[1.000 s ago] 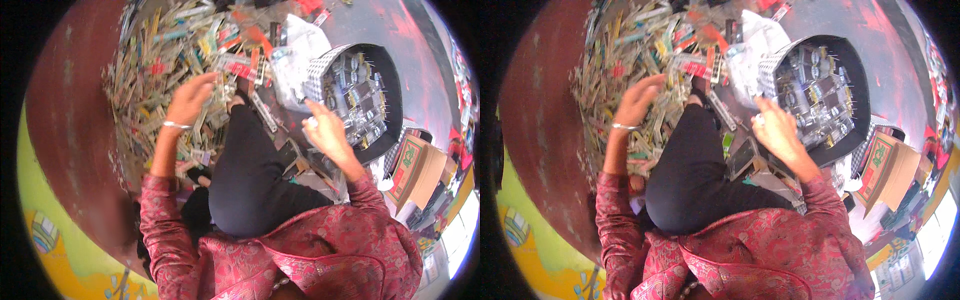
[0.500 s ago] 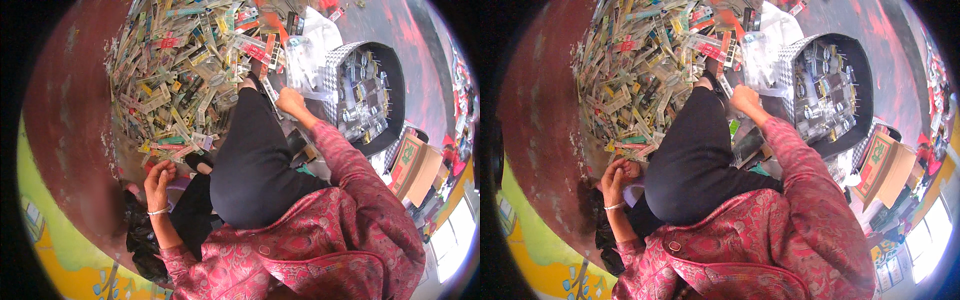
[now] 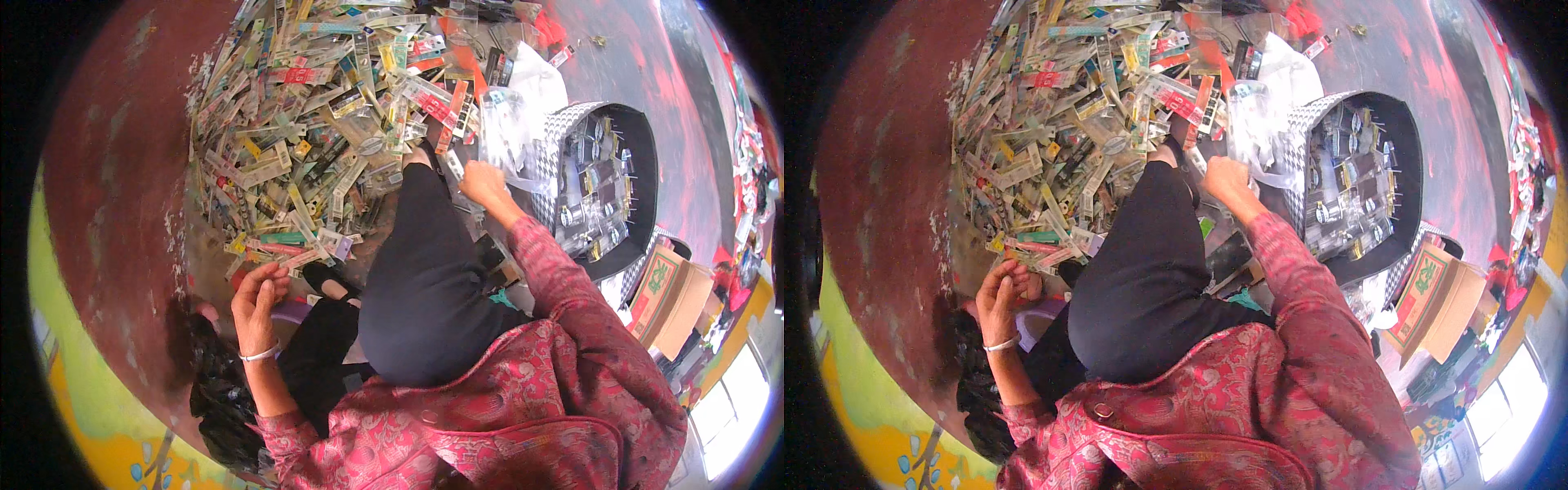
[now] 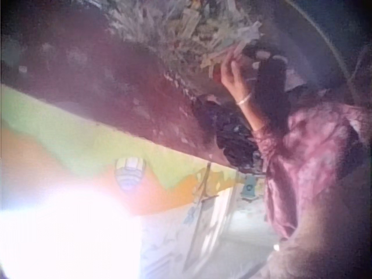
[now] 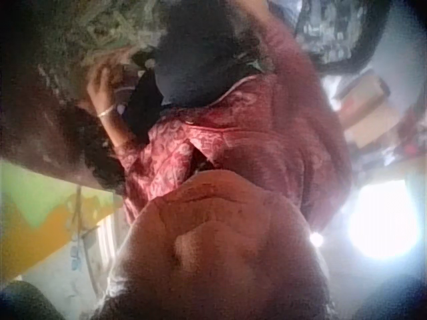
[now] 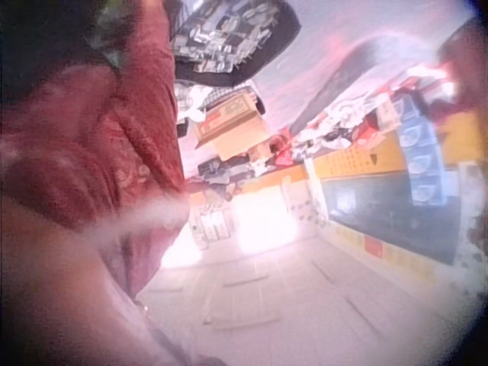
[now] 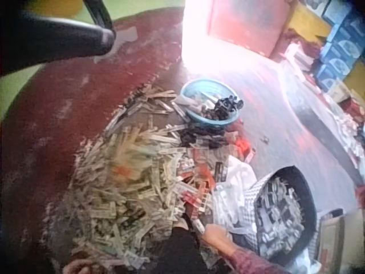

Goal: The person sits on the floor and sorts through a pile of plastic packaging strips, using a cloth to wipe some of them before placing them into a basket.

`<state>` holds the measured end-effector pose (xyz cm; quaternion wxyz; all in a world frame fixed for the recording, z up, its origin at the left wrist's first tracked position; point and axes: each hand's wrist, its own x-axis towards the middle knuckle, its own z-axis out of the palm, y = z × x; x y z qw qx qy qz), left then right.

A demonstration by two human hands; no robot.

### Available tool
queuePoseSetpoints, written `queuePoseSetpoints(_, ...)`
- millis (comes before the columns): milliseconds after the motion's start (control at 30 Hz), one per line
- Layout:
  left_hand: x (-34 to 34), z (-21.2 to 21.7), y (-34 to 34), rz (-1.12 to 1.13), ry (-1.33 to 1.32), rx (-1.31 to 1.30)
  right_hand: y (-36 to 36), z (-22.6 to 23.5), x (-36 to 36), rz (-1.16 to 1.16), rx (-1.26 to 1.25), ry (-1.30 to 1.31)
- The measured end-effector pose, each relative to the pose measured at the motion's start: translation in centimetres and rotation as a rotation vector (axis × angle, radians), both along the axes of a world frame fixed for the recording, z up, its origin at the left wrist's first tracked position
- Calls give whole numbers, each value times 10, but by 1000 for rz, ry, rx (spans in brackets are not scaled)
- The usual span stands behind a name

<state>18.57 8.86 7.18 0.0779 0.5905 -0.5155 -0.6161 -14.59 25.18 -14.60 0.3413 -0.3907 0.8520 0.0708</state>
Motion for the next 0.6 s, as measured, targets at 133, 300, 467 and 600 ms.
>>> queuePoseSetpoints(133, -9, -1, -1, 105, 62, 89, -53, 86, -16, -13, -393, 44)
queuePoseSetpoints(300, -34, -11, -15, 252, 550, 484, -140, 189, -2, 340, -1220, -422)
queuePoseSetpoints(467, -58, 10, -23, 375, 1115, 660, -174, 232, 76, 1020, -1225, -608)
queuePoseSetpoints(600, -32, 1, -28, 535, 971, 377, -176, 234, 112, 1389, -1117, -325)
